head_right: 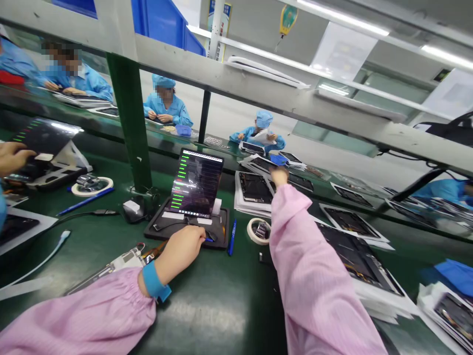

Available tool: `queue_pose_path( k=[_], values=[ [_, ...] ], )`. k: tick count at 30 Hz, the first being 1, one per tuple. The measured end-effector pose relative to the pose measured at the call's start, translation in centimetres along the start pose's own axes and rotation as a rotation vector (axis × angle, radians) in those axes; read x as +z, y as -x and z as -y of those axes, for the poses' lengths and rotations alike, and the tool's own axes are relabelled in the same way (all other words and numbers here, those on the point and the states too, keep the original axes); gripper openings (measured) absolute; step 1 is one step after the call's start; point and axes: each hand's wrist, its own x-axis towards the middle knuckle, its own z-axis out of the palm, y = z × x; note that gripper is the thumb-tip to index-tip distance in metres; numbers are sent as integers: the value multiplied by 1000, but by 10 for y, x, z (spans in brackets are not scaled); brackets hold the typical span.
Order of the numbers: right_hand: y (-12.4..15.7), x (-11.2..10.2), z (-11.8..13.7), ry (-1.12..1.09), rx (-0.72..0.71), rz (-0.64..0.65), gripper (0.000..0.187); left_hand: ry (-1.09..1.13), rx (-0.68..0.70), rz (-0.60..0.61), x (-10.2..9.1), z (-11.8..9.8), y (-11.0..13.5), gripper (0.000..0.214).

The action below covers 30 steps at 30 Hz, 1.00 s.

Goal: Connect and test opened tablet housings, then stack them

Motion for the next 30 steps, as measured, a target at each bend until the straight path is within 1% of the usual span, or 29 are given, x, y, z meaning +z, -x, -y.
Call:
queue_pose_path(
  k=[2, 3, 4, 5, 6, 7, 8, 10, 11, 13, 15, 17, 19, 21, 23, 24, 25, 26, 27, 28, 30],
  values=[
    [5, -30, 18, -82, -92, -69, 30, -7, 19, 9, 2, 1, 0, 23],
    [14, -48, 26, -127, -158, -101, 32, -9, 26, 19, 3, 2, 0, 22],
    [30, -68, 34, -170, -236, -120, 35, -13, 30, 30, 4, 3, 0, 21],
    [51, -90, 39, -213, -328, -132, 36, -18, 31, 42, 5, 4, 0, 19],
    [78, -112, 43, -296, -519, -113, 36, -24, 32, 54, 5, 4, 1, 18],
    [107, -134, 44, -322, -658, -62, 36, -33, 33, 65, 5, 4, 2, 18],
    [138, -154, 43, -292, -724, -3, 34, -43, 36, 73, 5, 4, 3, 18],
    [192, -187, 30, -161, -748, 131, 29, -66, 50, 90, 4, 3, 6, 18],
    [212, -198, 18, -91, -722, 199, 27, -76, 61, 97, 4, 2, 7, 19],
    [236, -208, -19, 49, -626, 302, 25, -92, 99, 89, 5, 0, 9, 20],
    [245, -207, -68, 196, -488, 374, 28, -102, 164, 46, 9, -3, 10, 18],
    [249, -196, -116, 339, -373, 407, 31, -88, 238, -3, 16, -8, 11, 16],
    [256, -180, -152, 423, -359, 392, 36, -45, 304, -15, 24, -18, 14, 15],
    [268, -162, -169, 411, -428, 296, 43, 13, 361, 13, 32, -33, 17, 14],
    [282, -146, -168, 311, -493, 162, 46, 65, 418, 54, 38, -52, 19, 14],
    [289, -138, -162, 244, -520, 108, 45, 89, 445, 67, 39, -61, 17, 15],
    [296, -129, -153, 178, -551, 85, 42, 111, 467, 73, 38, -70, 13, 15],
    [301, -119, -143, 119, -590, 99, 40, 131, 484, 72, 35, -77, 5, 17],
    [306, -108, -133, 74, -630, 140, 38, 141, 491, 68, 31, -84, -6, 18],
    [310, -95, -124, 42, -665, 193, 38, 134, 475, 64, 25, -90, -20, 21],
    [315, -66, -109, -5, -702, 272, 40, 65, 392, 63, 12, -99, -55, 26]
  ],
)
